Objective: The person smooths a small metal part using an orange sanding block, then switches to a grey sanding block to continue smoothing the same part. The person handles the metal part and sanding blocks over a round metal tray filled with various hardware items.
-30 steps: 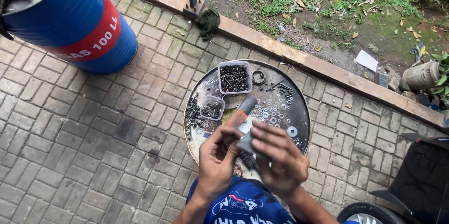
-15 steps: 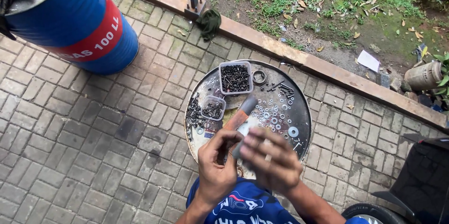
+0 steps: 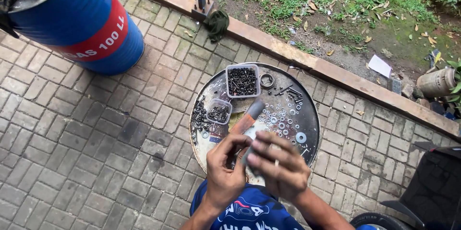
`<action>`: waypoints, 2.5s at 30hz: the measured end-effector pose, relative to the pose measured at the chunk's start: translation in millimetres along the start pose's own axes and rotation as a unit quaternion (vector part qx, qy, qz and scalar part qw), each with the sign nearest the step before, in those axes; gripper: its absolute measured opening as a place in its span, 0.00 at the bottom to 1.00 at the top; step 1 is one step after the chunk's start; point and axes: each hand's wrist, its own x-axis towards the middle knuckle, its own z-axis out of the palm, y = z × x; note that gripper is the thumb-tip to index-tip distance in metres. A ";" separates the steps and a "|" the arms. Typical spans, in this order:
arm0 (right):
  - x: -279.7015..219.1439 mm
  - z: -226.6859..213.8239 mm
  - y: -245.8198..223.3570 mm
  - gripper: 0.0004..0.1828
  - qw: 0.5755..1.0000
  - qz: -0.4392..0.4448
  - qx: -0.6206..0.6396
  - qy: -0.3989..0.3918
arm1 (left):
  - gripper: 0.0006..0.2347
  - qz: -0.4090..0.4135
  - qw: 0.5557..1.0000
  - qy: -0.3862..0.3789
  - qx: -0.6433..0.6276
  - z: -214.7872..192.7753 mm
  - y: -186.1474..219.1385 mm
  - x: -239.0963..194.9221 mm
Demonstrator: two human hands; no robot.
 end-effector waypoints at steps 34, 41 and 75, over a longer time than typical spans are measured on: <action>-45.7 18.9 71.9 0.15 0.987 0.119 -0.088 0.056 | 0.03 -0.029 0.996 -0.014 -0.088 -7.5 -17.1 -6.4; -131.6 119.6 137.7 0.13 0.840 0.482 0.025 -0.250 | 0.08 -0.078 0.994 0.052 -0.049 -26.6 -43.5 -1.3; -50.5 18.7 48.4 0.12 0.925 0.326 0.172 0.095 | 0.06 -0.172 0.982 -0.076 -0.020 8.6 -56.3 14.3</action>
